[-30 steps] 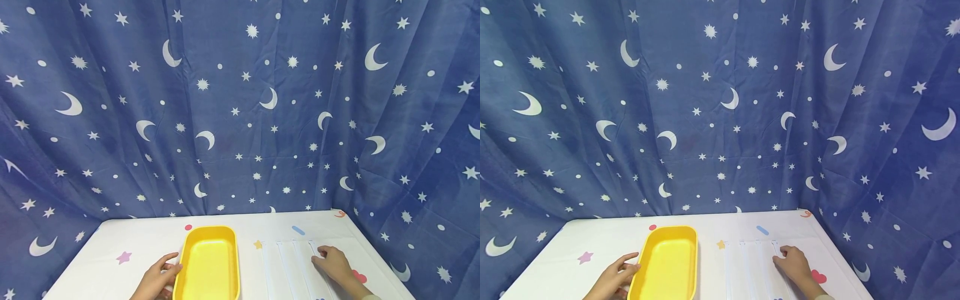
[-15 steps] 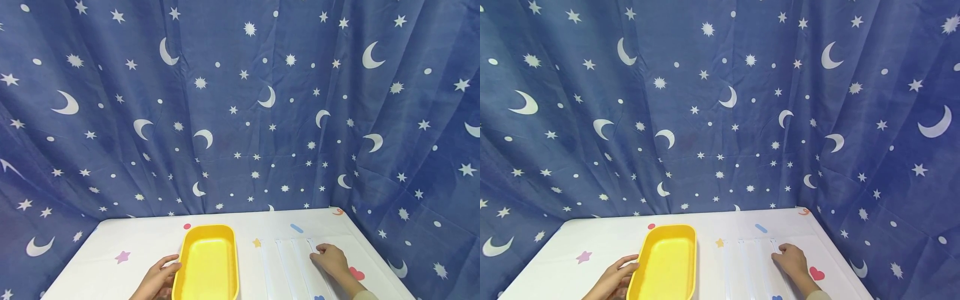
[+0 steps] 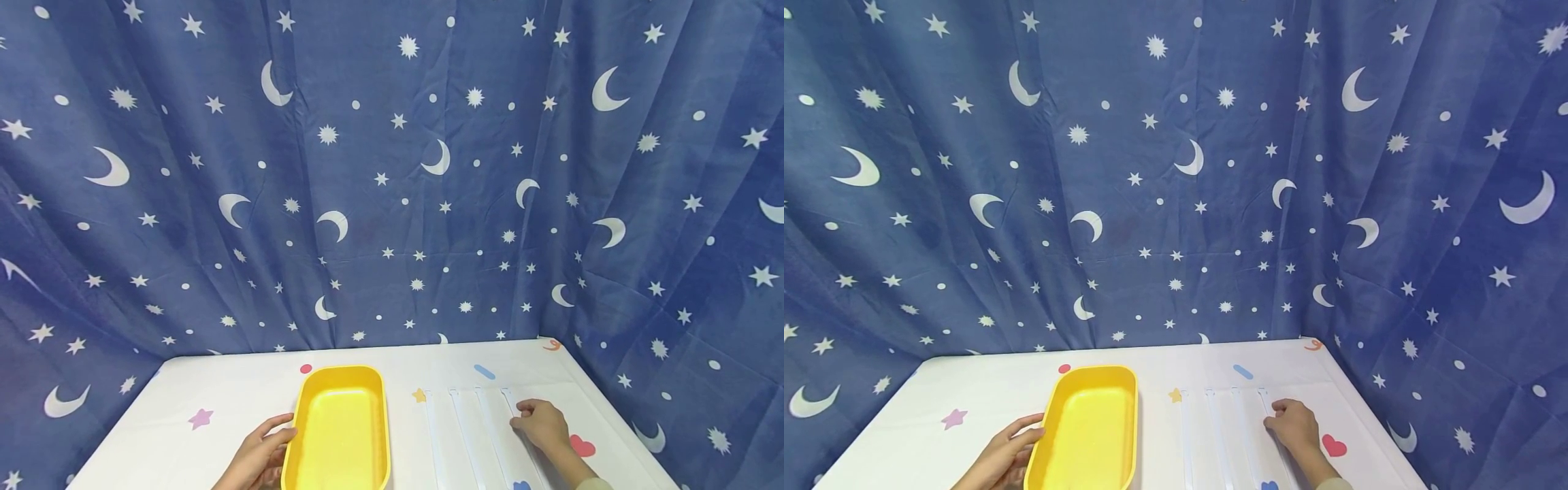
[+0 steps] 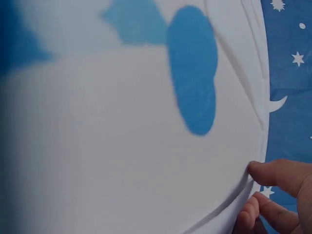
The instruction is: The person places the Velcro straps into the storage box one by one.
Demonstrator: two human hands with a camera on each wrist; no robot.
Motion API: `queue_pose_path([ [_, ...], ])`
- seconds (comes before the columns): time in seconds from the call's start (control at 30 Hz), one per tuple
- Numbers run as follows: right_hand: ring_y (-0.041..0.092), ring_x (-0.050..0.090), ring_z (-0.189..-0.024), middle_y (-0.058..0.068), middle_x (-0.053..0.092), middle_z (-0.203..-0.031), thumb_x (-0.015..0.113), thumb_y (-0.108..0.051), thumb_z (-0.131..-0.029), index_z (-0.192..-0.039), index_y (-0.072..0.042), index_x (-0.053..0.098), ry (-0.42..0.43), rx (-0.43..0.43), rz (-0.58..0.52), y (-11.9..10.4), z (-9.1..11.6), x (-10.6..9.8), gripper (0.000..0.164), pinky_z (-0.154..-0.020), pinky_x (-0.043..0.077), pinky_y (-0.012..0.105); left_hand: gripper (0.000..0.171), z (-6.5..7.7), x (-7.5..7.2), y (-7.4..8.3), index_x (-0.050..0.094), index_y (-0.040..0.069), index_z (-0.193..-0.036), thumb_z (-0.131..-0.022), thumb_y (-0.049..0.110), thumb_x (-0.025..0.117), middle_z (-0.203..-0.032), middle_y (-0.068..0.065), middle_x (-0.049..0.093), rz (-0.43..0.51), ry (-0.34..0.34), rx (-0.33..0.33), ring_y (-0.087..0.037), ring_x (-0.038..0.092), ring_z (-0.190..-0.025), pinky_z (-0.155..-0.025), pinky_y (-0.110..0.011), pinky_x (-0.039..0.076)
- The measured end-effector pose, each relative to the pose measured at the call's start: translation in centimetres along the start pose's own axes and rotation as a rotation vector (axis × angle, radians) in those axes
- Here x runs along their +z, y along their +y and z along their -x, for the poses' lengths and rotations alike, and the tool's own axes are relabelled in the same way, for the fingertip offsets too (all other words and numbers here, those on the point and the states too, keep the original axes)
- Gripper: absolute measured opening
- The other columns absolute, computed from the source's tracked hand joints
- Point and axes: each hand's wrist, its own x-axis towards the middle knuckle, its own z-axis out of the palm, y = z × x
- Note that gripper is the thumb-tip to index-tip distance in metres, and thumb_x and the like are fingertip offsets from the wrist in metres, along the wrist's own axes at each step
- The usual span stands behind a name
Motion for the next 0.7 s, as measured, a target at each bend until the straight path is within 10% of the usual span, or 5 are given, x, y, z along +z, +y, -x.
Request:
queue_pose_path([
  [0.7,0.016,0.055,-0.066,-0.002,0.063,-0.067,0.079,-0.009,-0.064,-0.089,0.002,0.074,-0.033,0.019,-0.029,-0.22,-0.43,-0.80,0.028,-0.060,0.043,0.030,0.063,-0.23,-0.56,-0.12,0.034,0.001,-0.148,-0.097,0.024,0.063,-0.098,-0.007,0.072,0.176,-0.102,-0.052,-0.020,0.073,-0.083,-0.078,-0.036,0.060],
])
